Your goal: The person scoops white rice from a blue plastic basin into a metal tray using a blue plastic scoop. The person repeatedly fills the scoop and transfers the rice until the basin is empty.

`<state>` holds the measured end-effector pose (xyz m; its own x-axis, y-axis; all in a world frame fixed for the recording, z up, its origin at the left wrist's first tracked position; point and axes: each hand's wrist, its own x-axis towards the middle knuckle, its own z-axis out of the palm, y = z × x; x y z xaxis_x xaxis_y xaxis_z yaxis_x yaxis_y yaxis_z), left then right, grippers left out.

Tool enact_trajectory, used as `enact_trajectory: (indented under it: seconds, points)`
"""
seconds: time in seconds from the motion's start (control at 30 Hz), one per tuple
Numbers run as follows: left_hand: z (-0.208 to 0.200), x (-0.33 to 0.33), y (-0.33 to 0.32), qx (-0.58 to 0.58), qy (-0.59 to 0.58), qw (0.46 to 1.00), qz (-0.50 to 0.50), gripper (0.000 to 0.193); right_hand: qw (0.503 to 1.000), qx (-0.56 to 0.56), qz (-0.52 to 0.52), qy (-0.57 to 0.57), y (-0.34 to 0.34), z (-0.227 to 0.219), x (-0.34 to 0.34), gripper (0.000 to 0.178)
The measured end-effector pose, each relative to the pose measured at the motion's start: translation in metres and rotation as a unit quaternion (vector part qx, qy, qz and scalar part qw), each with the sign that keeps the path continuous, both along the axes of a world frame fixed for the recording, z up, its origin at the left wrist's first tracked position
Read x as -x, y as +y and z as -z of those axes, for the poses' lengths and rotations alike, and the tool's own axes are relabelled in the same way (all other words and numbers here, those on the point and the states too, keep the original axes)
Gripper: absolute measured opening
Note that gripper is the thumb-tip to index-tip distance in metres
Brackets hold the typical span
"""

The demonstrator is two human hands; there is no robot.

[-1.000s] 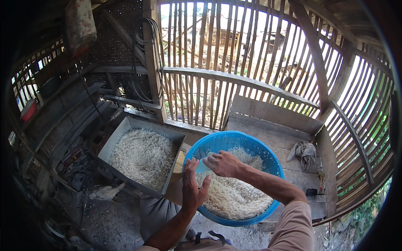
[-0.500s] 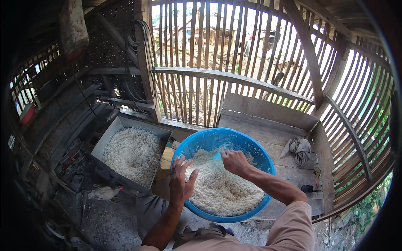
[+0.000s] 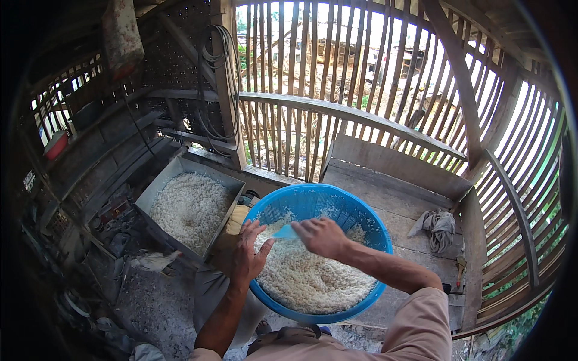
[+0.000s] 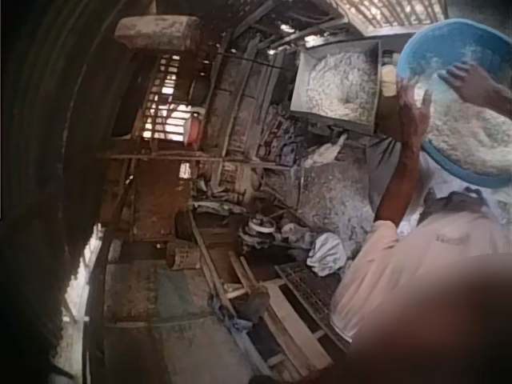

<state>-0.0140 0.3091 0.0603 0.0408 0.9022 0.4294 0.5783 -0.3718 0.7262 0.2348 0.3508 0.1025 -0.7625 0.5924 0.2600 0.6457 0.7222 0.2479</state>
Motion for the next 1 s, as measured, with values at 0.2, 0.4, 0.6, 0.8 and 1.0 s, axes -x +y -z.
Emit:
enact_trajectory:
  seconds: [0.2, 0.4, 0.6, 0.8, 1.0]
  points:
    - [-0.012, -0.008, -0.008, 0.014, -0.043, 0.999, 0.014, 0.045, 0.947, 0.044, 0.305, 0.093, 0.02, -0.013, -0.116, 0.028]
    - [-0.01, -0.009, -0.011, 0.006, -0.019, 1.0, -0.005, 0.042, 0.949, 0.125, 0.257, 0.135, -0.019, 0.002, -0.068, 0.03]
    - [-0.013, -0.005, -0.014, 0.014, -0.096, 0.995, -0.002, 0.035, 0.976, 0.052, 0.172, 0.122, -0.067, -0.103, -0.061, 0.04]
    - [-0.011, -0.011, -0.008, 0.003, -0.089, 0.996, 0.019, 0.03, 0.992, 0.069, 0.092, 0.046, -0.091, 0.01, -0.038, 0.037]
    - [-0.021, 0.0, -0.03, 0.009, -0.146, 0.989, 0.027, 0.025, 0.972, 0.084, 0.185, 0.115, -0.077, -0.075, -0.064, 0.032]
